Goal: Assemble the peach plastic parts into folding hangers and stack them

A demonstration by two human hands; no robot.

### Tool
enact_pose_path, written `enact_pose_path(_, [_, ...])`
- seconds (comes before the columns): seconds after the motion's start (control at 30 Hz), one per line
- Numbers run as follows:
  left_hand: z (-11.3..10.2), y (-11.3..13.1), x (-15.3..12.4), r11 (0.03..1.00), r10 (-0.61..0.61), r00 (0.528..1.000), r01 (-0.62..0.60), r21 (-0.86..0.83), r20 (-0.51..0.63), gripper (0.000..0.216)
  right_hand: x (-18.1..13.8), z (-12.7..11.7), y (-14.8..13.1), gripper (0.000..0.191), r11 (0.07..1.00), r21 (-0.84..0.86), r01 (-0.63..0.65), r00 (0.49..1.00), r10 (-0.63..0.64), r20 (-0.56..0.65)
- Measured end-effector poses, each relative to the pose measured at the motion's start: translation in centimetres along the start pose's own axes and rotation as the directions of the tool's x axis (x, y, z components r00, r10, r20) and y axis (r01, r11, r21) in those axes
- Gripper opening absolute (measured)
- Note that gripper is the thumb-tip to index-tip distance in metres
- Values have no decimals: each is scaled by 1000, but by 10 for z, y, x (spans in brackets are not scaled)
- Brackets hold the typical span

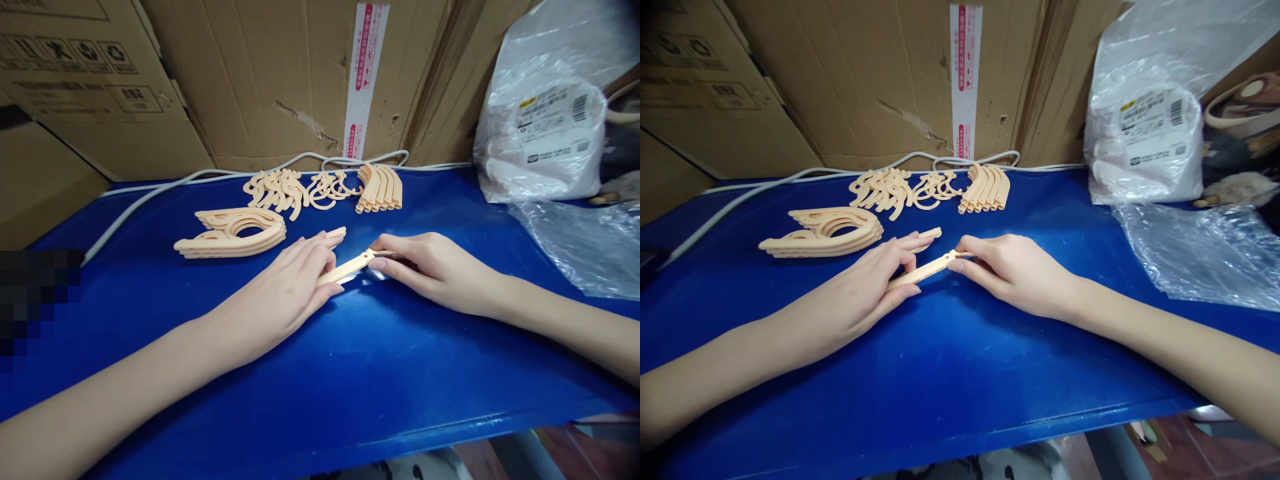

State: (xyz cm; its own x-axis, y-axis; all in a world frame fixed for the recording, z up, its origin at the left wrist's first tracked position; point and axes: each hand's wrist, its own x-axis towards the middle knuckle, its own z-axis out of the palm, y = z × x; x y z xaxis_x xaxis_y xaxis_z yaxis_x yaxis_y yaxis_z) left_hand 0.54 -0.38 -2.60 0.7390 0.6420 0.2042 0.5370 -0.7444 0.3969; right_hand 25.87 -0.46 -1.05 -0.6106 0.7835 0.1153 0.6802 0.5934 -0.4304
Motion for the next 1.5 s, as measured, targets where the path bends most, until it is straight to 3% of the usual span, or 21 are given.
enact_pose_path(0.47, [0,1,0,999,22,999,-22,-28,-30,13,0,1,-2,36,992,127,19,999,-15,-32])
enact_pose_path(0.73, [-2,2,-1,997,76,997,-75,35,-21,26,-1,1,-1,34,982,166,87,995,-79,-55])
enact_pose_path(1.07, [-1,-1,-1,990,119,992,-116,79,-35,31,-6,7,1,36,981,-147,126,982,-144,-120])
enact_pose_path(1.3, [0,-2,-3,985,145,989,-140,99,-42,33,-7,7,-1,33,892,-406,199,942,-288,-170])
enact_pose_path(1.5, [0,-2,-3,982,155,987,-148,120,-50,33,-8,7,0,32,832,-513,208,931,-330,-157])
